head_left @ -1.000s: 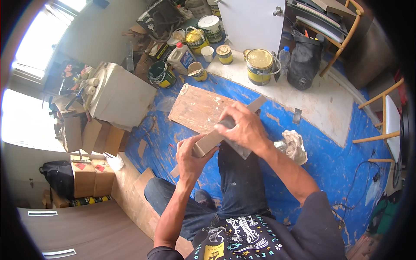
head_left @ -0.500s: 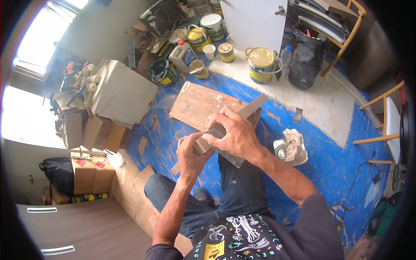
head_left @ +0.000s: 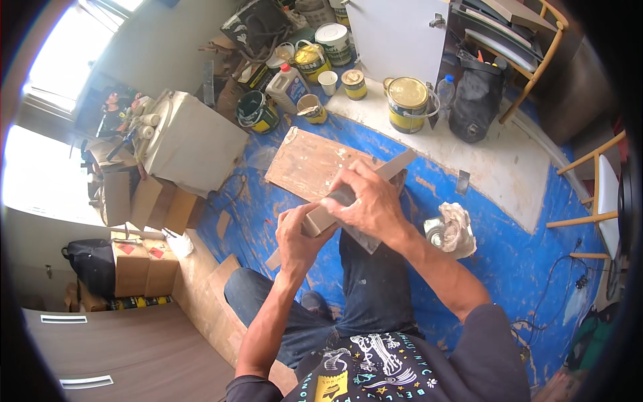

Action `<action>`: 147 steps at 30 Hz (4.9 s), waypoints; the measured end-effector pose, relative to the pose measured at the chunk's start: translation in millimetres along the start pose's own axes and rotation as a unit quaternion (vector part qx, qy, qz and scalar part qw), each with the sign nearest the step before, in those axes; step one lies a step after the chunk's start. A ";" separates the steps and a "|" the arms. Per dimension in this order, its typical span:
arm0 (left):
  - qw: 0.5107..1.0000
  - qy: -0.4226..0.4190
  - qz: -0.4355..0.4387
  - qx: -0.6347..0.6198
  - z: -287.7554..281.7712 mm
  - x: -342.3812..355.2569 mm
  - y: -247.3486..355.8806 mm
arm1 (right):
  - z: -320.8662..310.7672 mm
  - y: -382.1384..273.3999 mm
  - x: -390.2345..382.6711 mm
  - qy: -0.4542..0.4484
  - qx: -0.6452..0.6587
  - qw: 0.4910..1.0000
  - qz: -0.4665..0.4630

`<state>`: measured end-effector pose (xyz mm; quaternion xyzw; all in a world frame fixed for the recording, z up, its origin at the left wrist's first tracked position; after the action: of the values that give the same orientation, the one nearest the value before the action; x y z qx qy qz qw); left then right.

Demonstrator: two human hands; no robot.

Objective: The person sits on the floor and wipes a triangular wooden piece with a cloth. They then use a sanding block to smooth the edges of the wood. Finally, they apply a finish to the wood using a paintbrush.

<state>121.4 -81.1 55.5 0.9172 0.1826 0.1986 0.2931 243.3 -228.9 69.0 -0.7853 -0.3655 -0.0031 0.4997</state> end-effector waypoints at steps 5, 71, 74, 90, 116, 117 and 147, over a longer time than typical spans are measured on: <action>1.000 -0.005 0.011 -0.001 1.3 -0.3 0.2 | -3.5 8.3 0.1 0.001 -0.015 1.000 0.001; 1.000 0.004 0.023 -0.015 -0.8 2.9 2.7 | -1.3 -1.4 9.6 -0.052 0.079 0.989 -0.112; 1.000 -0.004 0.011 -0.010 -2.0 7.2 -4.5 | -0.9 -2.6 11.2 -0.088 0.112 0.983 -0.118; 0.999 0.024 -0.005 -0.023 -2.5 13.6 -17.5 | -36.2 49.3 -32.0 0.165 0.077 0.983 0.029; 0.918 -0.060 -0.113 -0.375 -6.9 29.8 -26.1 | -50.1 149.0 -213.1 0.194 0.230 0.894 0.332; 0.914 -0.072 -0.127 -0.378 -9.6 30.5 -33.2 | -49.0 149.4 -214.4 0.199 0.239 0.888 0.338; 0.968 -0.049 -0.062 -0.236 6.2 -7.8 -6.1 | -30.7 114.6 -252.4 -0.001 0.379 0.834 0.401</action>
<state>116.4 -82.9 45.1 0.8174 0.1722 0.1729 0.5219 135.5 -423.9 -98.7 -0.6121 0.0084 0.3372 0.7153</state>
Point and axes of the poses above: each hand's wrist, its own x-axis towards the middle knuckle, its own z-axis out of the palm, y = z × x, the point moved 5 cm from there along x, towards the middle knuckle, and after that the axes turned 6 degrees about -z, right-handed, at the moved point
